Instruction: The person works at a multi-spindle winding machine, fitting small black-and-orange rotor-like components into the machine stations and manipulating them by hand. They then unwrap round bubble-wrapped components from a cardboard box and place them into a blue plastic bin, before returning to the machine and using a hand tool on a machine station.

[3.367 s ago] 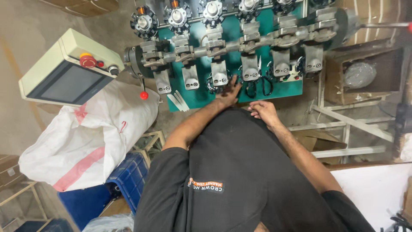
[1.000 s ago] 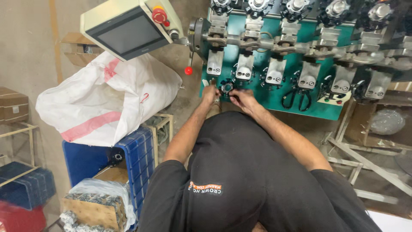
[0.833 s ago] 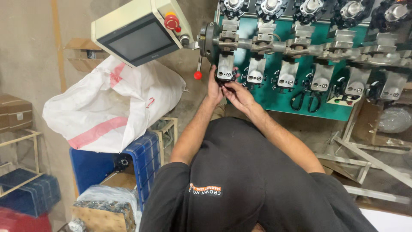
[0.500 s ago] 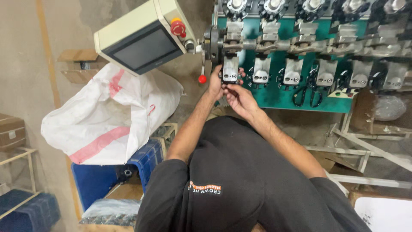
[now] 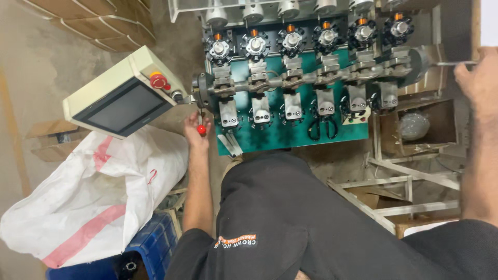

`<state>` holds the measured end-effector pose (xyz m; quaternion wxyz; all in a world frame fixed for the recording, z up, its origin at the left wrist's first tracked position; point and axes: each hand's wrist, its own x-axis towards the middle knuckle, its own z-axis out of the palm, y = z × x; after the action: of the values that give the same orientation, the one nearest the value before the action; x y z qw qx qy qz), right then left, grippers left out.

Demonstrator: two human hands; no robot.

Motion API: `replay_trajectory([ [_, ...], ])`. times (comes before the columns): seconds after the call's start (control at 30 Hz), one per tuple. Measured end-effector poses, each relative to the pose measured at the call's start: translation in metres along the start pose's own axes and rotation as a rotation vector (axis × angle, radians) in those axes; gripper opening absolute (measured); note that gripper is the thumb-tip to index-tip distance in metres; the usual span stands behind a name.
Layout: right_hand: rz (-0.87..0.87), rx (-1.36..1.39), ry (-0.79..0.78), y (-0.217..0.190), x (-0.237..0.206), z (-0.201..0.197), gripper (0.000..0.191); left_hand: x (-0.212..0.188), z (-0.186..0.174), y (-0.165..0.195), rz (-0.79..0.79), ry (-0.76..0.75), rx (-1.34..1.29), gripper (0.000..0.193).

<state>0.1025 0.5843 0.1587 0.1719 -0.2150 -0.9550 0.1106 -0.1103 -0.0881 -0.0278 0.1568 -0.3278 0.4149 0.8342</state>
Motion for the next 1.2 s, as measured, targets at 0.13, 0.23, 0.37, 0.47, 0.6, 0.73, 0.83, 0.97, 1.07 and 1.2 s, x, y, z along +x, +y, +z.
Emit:
replay_trajectory([
  [0.13, 0.015, -0.104, -0.485, 0.051, 0.033, -0.010, 0.035, 0.000, 0.034, 0.013, 0.486, 0.159, 0.872, 0.036],
  [0.23, -0.116, -0.725, -0.624, 0.064, 0.038, 0.004, 0.039, -0.006, 0.045, 0.011, 0.866, 0.373, 1.117, 0.027],
  [0.37, -0.301, -0.928, -0.464, 0.069, 0.027, 0.011, 0.060, -0.004, 0.040, -0.001, 0.827, 0.520, 1.253, 0.026],
  [0.47, -0.393, -0.812, -0.272, 0.078, 0.013, 0.012, 0.065, 0.002, 0.035, -0.013, 0.931, 0.559, 1.236, 0.023],
  [0.6, -0.357, -0.771, -0.078, 0.087, -0.018, 0.029, 0.064, 0.002, 0.040, -0.024, 0.862, 0.656, 1.225, 0.022],
  [0.73, -0.214, -0.514, 0.337, 0.073, -0.075, 0.073, 0.045, -0.005, 0.048, -0.027, 0.820, 0.725, 1.114, 0.023],
  [0.83, 0.030, -0.179, 0.390, 0.049, -0.097, 0.120, 0.031, -0.013, 0.053, -0.024, 0.905, 0.602, 0.920, 0.025],
  [0.97, 0.038, 0.349, 0.403, 0.023, -0.074, 0.153, 0.029, -0.024, 0.062, -0.024, 0.848, 0.420, 0.425, 0.020],
  [1.07, 0.375, 0.519, 0.134, 0.006, -0.033, 0.159, 0.029, -0.034, 0.070, -0.032, 0.696, 0.533, 0.321, 0.018],
  [1.2, 0.169, 0.341, 0.022, 0.002, -0.008, 0.148, 0.023, -0.047, 0.079, -0.045, 0.604, 0.401, 0.059, 0.027],
])
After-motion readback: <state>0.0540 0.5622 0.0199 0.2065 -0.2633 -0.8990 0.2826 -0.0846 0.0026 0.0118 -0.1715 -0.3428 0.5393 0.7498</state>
